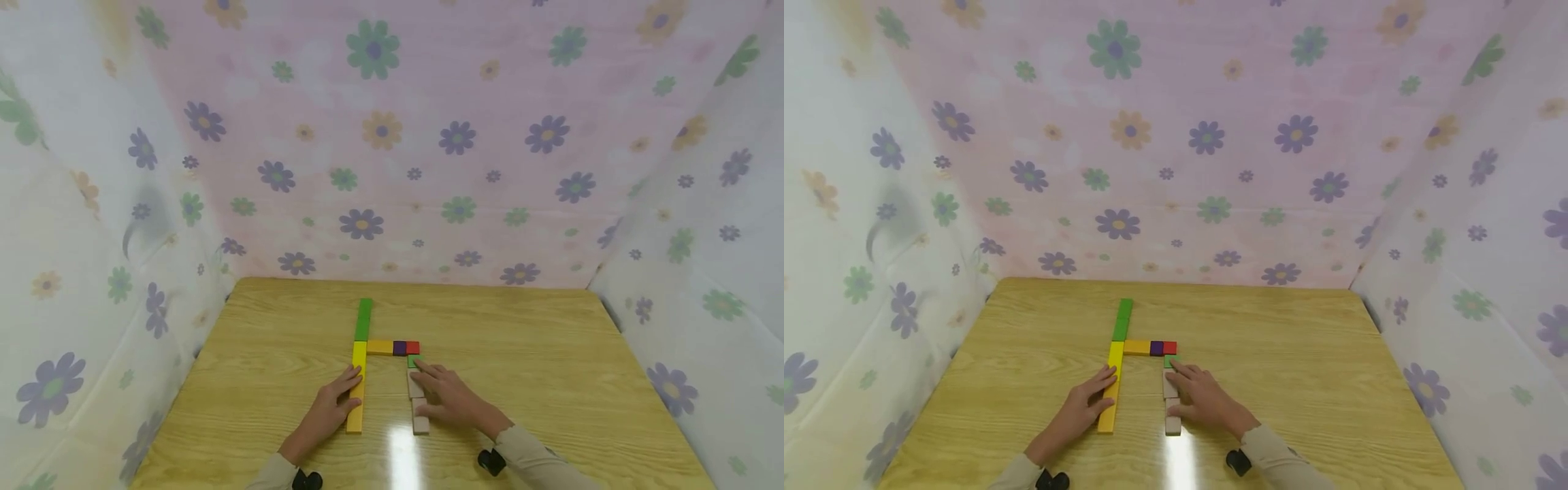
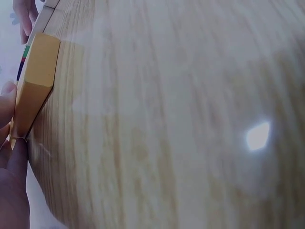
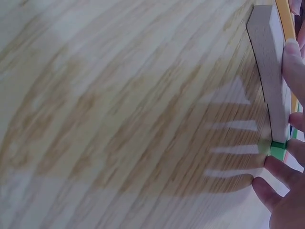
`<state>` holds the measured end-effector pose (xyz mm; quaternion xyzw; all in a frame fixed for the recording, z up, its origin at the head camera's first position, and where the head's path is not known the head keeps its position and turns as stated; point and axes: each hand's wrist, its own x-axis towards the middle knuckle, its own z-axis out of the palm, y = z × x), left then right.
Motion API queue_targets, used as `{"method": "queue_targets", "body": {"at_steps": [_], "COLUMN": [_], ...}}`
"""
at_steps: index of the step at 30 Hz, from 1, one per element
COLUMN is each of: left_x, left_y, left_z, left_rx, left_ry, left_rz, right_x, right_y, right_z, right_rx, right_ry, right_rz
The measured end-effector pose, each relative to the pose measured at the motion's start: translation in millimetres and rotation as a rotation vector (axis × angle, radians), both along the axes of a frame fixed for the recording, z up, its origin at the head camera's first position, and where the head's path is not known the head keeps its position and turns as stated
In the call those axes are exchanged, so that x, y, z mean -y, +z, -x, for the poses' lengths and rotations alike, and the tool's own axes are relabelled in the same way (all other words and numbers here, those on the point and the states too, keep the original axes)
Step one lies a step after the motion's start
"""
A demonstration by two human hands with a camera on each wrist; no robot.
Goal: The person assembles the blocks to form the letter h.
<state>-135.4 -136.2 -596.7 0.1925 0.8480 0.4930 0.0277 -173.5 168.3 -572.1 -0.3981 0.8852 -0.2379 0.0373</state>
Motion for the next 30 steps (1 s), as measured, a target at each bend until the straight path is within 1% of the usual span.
{"method": "queue_targets", "body": {"at_steps": [5, 9, 11, 16, 23, 27, 30], "left_x": [0.3, -1.0, -1.5, -1.0, 1.5, 1.1, -0.2], "left_y": [0.5, 2.4, 4.1, 6.6, 1.7, -0.4, 2.7], "left_z": [-1.0, -0.4, -0.3, -0.4, -1.3, -3.0, -4.5], "left_rx": [0.008, -0.005, -0.012, -0.031, -0.090, -0.127, -0.135], "left_ry": [0.008, 0.012, 0.012, 0.008, 0.003, 0.016, 0.025], "left_rz": [0.012, 0.027, 0.032, 0.053, 0.071, 0.069, 0.064], "right_x": [4.6, 5.9, 6.1, 7.5, 9.3, 8.9, 5.6], "right_y": [0.3, 0.4, 1.4, 2.8, -2.3, -5.5, -5.6], "right_z": [-1.3, -2.7, -3.1, -2.8, -1.7, -2.4, -6.2], "right_rx": [0.004, -0.013, -0.011, -0.005, -0.052, -0.062, -0.048], "right_ry": [-0.028, -0.060, -0.066, -0.058, -0.036, -0.034, -0.054], "right_rz": [-0.013, -0.030, -0.022, -0.012, -0.031, -0.003, 0.047]}}
